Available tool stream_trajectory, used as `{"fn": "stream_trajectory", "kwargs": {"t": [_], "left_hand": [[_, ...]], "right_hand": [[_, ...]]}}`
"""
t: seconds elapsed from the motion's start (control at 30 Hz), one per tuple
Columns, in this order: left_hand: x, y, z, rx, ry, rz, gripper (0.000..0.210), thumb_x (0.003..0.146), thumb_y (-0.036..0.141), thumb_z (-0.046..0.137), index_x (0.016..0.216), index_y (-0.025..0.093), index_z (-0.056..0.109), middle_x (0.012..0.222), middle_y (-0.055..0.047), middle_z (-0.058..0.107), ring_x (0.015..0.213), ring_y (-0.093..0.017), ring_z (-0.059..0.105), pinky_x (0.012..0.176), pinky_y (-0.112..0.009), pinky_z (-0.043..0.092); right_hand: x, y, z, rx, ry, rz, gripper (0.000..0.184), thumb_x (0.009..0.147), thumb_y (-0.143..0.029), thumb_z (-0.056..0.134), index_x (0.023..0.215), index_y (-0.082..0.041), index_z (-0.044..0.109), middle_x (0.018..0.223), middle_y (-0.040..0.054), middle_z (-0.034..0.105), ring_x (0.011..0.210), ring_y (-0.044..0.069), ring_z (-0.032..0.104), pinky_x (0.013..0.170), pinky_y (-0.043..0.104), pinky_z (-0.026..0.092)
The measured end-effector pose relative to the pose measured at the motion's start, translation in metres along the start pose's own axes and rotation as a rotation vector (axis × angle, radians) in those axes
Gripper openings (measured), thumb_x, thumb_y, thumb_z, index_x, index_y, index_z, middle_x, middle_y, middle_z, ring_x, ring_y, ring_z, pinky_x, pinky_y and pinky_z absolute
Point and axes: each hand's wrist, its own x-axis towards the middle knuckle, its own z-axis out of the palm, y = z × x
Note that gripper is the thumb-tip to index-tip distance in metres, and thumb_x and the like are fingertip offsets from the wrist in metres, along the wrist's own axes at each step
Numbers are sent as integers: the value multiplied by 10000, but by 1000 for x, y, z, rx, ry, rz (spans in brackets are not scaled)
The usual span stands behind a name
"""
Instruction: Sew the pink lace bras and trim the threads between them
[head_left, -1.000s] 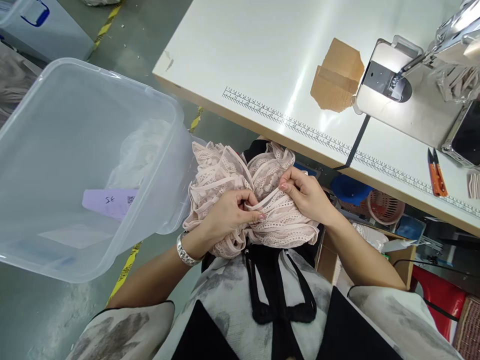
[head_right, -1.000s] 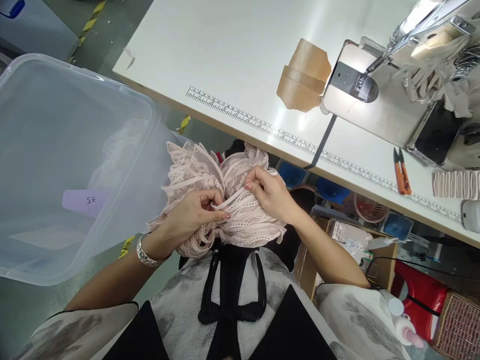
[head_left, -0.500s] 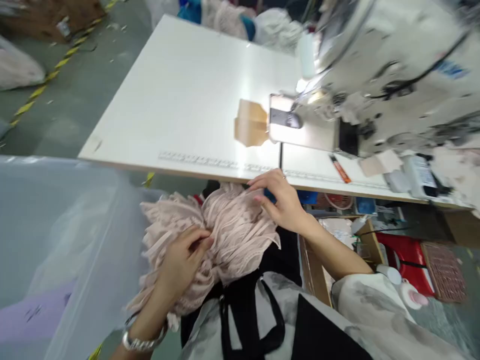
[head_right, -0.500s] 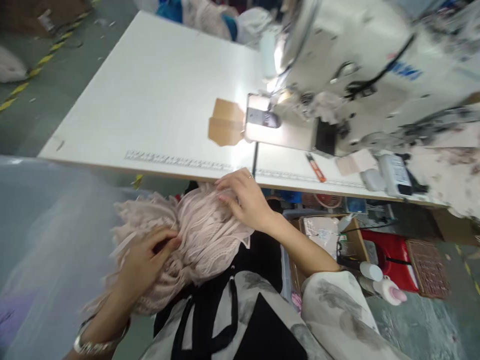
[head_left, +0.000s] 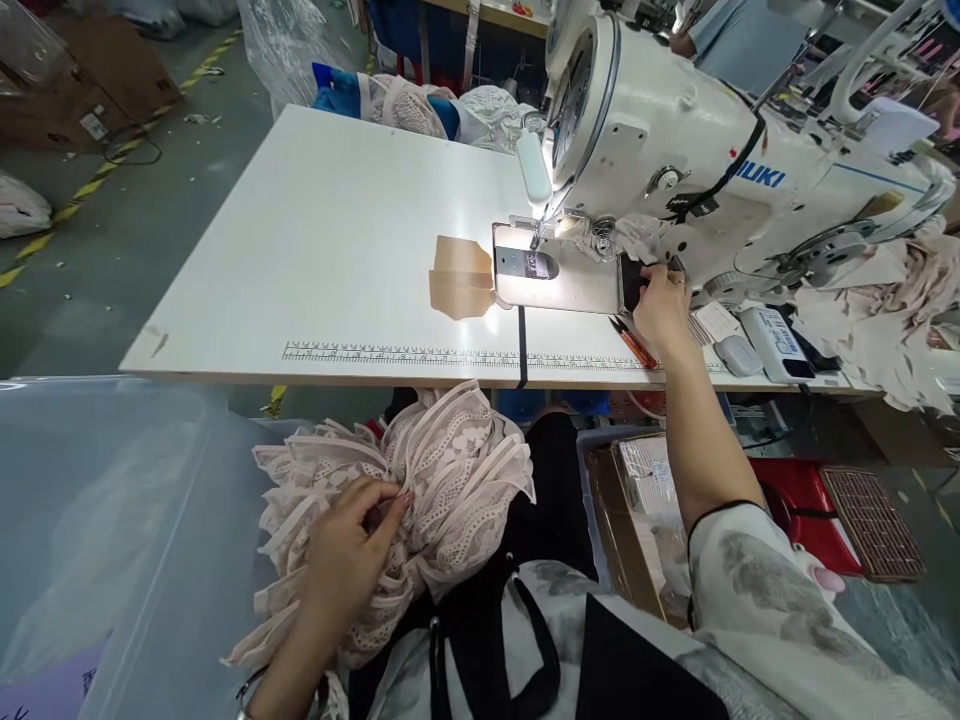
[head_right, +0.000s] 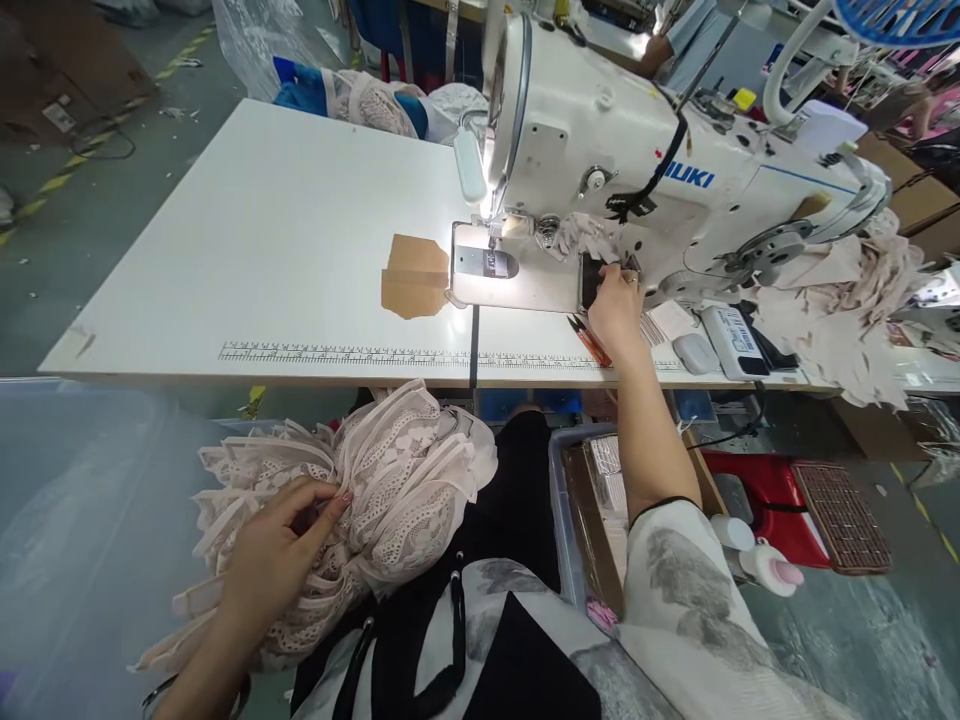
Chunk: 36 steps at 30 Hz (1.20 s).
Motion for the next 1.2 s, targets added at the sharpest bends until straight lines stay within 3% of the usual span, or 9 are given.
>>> {"fn": "stream_trajectory", "kwargs": {"t": [0.17,0.23,0.37,0.43,0.5,0.67,0.83,1.03,1.2], "left_hand": [[1,-1,2,125,170,248,174,873,293,563,761,204,662,901,-64,667,907,-220,590,832,-346,456],[2,-1,2,126,144,333,164,888,258,548,778,203,657,872,-57,684,887,-210,612,837,-342,471],[1,-1,1,190,91,438,165,922,238,519,849,189,659,853,-50,704,870,-185,651,808,-288,494],[-1,-1,0,226,20,458,195,943,234,485,888,181,664,874,-51,703,832,-163,655,759,-255,491],[-4,0,-4,259,-80,450,247,964,234,434,897,182,666,843,-45,692,771,-148,646,713,-245,476],[-12,8,-16,518,-168,196,345,983,329,379,864,165,657,690,-69,672,625,-179,627,557,-267,376],[-13,16,-19,731,-319,-69,294,962,162,314,992,115,603,636,-94,640,560,-226,612,511,-286,303],[-4,7,-19,429,-334,-136,143,926,225,461,976,152,573,803,-79,648,707,-232,600,612,-311,386],[7,-8,-13,105,-163,-68,179,813,160,592,991,171,577,1016,-68,579,882,-211,558,778,-329,437]], "right_hand": [[-26,-56,-3,136,154,-73,137,932,-222,429,959,-149,542,976,161,581,1011,263,479,841,414,358],[-54,-98,-4,281,142,-254,151,940,-212,395,945,-172,540,944,127,588,967,247,514,843,410,396],[-112,-181,-3,596,-212,-817,208,967,-230,381,1104,-193,533,1090,104,617,1084,217,518,911,392,422],[-130,-208,-4,606,-462,-1082,237,988,-263,368,1127,-175,539,1088,103,633,1109,212,513,915,382,419],[-140,-221,-6,517,-672,-1203,250,998,-267,352,1037,-153,570,943,93,656,954,204,559,807,349,434],[-147,-226,-1,189,-912,-1076,209,949,-177,378,940,-156,586,532,0,507,474,140,387,523,295,254],[-153,-246,14,53,-865,-952,210,933,-180,413,1082,-132,552,710,60,590,500,135,393,510,291,204],[-148,-267,42,293,-743,-1147,90,874,-186,568,804,-142,603,1020,139,549,935,251,448,700,338,347],[-149,-251,36,551,-884,-1130,133,943,-184,415,902,-159,539,821,73,580,723,172,464,640,294,328]]}}
